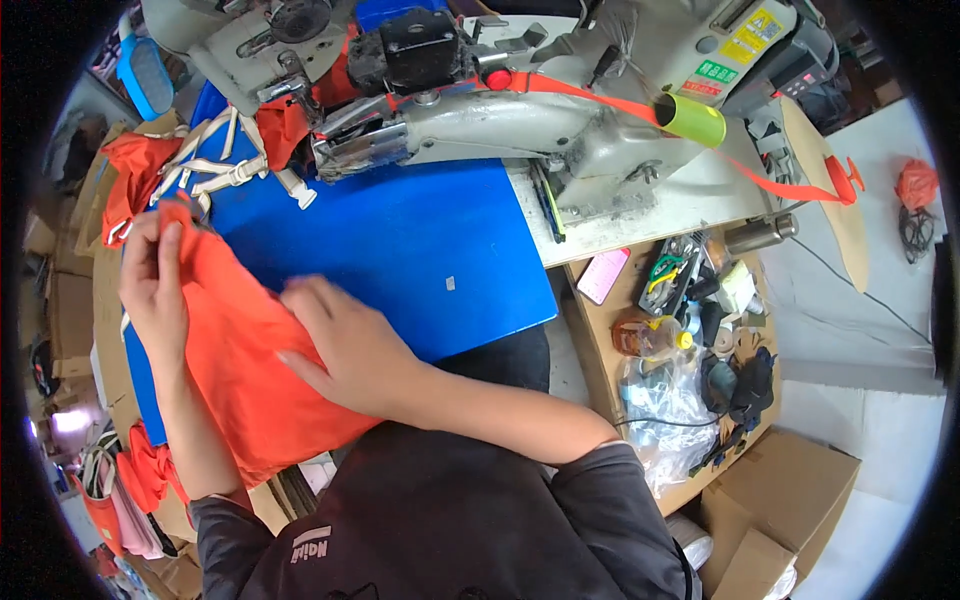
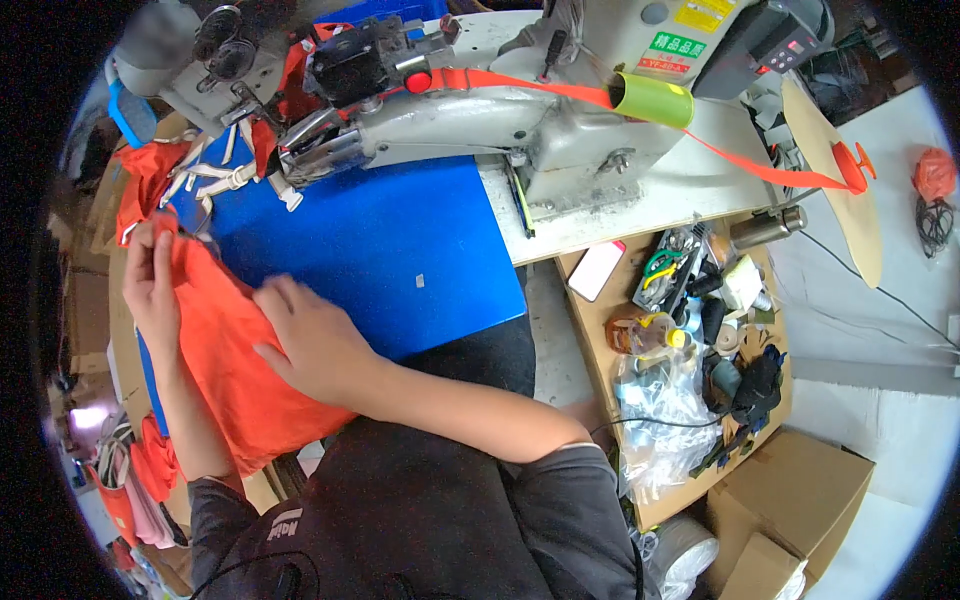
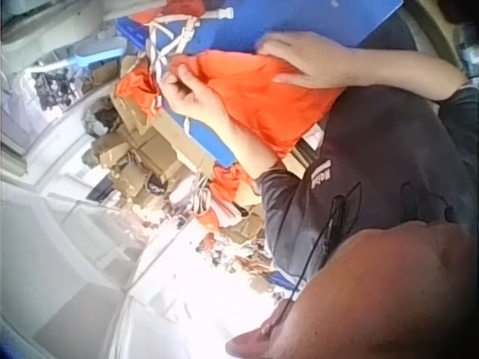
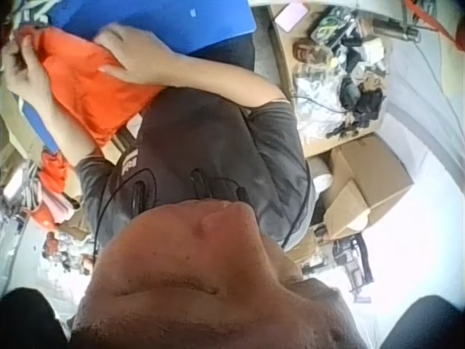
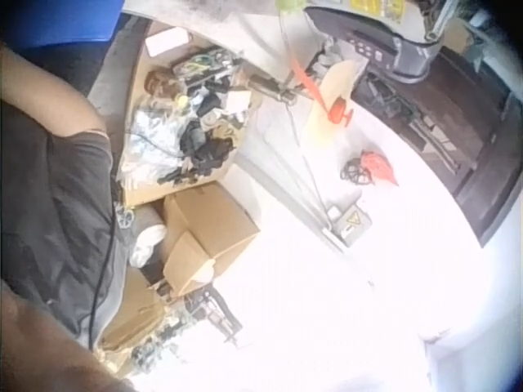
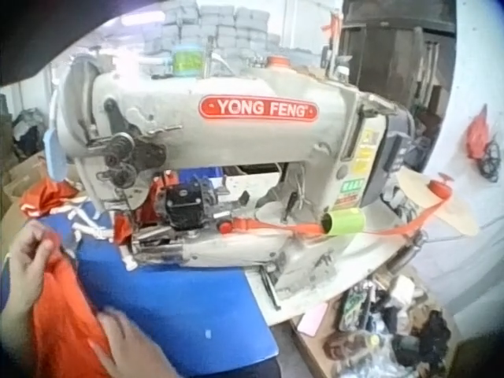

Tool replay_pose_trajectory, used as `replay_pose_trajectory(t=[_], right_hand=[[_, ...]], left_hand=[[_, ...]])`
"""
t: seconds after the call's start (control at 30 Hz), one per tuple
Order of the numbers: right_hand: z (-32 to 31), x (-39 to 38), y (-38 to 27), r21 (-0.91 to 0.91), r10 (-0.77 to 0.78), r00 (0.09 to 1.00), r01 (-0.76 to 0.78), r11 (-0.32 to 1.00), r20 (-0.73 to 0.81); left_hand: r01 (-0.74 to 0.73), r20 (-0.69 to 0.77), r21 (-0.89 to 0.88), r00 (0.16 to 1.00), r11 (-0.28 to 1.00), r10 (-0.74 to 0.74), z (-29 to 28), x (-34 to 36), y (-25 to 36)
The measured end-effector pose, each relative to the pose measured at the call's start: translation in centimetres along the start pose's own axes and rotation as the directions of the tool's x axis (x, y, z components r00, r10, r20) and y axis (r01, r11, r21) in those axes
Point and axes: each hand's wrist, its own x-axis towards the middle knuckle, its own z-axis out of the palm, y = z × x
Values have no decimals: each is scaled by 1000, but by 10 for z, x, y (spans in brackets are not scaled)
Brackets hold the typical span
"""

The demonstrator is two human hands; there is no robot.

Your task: Sewing and assembling orange fabric components using an industrial sewing machine in a workshop.

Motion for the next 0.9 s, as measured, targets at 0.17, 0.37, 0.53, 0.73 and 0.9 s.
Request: replay_pose_trajectory(t=[0.17, 0.37, 0.53, 0.73, 0.9], right_hand=[[-3, 14, -21, 115, 252, 927, -292, 950, 276], [-28, 13, -19, 168, 325, 943, -332, 928, 68], [-62, -16, 8, -203, 534, 809, -495, 845, 247], [-60, 56, 5, -10, 122, 992, -123, 992, -4], [-54, 67, 13, 309, 217, 976, -213, 927, 21]], left_hand=[[-268, -179, 204, 935, 942, 305, 19, 59, -1], [-281, -255, -35, 930, 959, 264, 64, 88, -14], [-38, 93, -242, 994, 969, 62, 69, 36, -13], [45, 198, -344, 980, 938, 25, 53, 26, 32], [15, 239, -383, 967, 924, 84, 43, 17, 36]])
